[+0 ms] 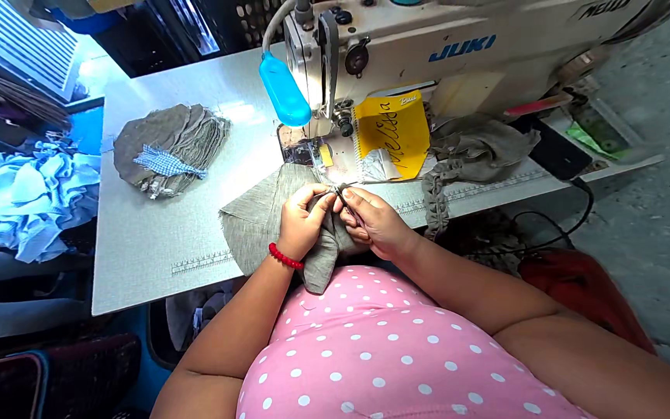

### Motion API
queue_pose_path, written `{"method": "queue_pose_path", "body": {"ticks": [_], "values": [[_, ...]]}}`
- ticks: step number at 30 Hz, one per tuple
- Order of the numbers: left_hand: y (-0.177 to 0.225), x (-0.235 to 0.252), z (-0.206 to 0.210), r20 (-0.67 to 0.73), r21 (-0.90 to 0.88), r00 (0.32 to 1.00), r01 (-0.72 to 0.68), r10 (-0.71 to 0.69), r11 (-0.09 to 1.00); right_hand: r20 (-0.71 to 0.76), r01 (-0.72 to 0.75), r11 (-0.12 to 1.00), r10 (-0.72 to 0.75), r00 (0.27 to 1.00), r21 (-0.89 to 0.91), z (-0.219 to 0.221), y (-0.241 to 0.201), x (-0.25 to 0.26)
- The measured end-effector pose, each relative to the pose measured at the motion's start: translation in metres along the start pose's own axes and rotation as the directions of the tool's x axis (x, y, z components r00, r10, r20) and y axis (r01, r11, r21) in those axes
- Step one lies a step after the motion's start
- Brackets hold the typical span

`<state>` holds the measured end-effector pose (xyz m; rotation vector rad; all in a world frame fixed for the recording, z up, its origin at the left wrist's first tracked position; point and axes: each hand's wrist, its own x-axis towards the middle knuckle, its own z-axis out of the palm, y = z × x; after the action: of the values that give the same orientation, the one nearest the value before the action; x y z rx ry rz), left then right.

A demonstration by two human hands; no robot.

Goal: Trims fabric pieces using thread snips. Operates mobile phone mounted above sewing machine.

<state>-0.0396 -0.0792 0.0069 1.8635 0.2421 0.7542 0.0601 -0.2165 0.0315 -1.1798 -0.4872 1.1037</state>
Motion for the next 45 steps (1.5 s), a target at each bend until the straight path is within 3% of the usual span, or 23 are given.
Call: {"method": "queue_pose_path", "body": {"ticks": [8,11,12,14,16,18,22,26,32,36,41,45], "values": [[-0.001,0.0,-0.001,0.021,-0.015,1.0,-0.004,0.004,1.0,-0.003,-0.012,1.0,0.012,1.0,0.019,-0.003,0.004,0.005],[-0.001,0.0,-0.001,0.013,0.004,0.999,0.036,-0.036,0.999,-0.015,0.131,0.985,-0.133,0.991,-0.108,-0.006,0.009,0.002],[-0.001,0.001,-0.001,0.008,0.01,0.999,0.049,-0.049,0.999,-0.046,0.248,0.941,-0.265,0.963,-0.23,-0.007,0.011,0.001],[-0.001,0.001,-0.002,-0.001,0.02,0.998,0.062,-0.062,0.998,-0.093,0.421,0.735,-0.545,0.833,-0.532,-0.011,0.012,0.002],[-0.001,0.0,-0.002,0.007,0.018,0.999,0.044,-0.044,0.999,-0.094,0.384,0.563,-0.642,0.761,-0.732,-0.016,0.008,0.007],[-0.002,0.002,0.0,0.014,0.014,1.0,0.004,-0.004,1.0,-0.079,0.35,0.53,-0.627,0.775,-0.773,-0.02,0.006,0.013],[-0.005,0.004,-0.002,-0.027,0.067,0.999,-0.028,0.03,0.997,0.01,0.375,0.585,-0.531,0.847,-0.719,-0.023,0.009,0.017],[-0.005,0.003,-0.005,-0.083,0.174,0.997,0.005,0.01,0.985,0.043,0.384,0.486,-0.575,0.817,-0.785,-0.033,0.001,0.016],[0.0,0.003,-0.002,-0.009,0.23,0.998,0.063,-0.062,0.971,0.168,0.42,0.331,-0.582,0.796,-0.845,-0.029,-0.005,0.018],[0.0,0.004,0.0,-0.027,0.295,0.999,0.047,-0.04,0.954,0.107,0.39,0.384,-0.584,0.805,-0.837,-0.041,-0.005,0.03],[0.001,0.004,-0.004,0.002,0.297,0.995,0.098,-0.103,0.95,0.204,0.446,0.278,-0.608,0.768,-0.851,-0.03,-0.006,0.023],[0.007,0.009,-0.006,0.052,0.305,0.985,0.143,-0.167,0.941,0.213,0.451,0.284,-0.595,0.775,-0.846,-0.039,-0.008,0.032]]}}
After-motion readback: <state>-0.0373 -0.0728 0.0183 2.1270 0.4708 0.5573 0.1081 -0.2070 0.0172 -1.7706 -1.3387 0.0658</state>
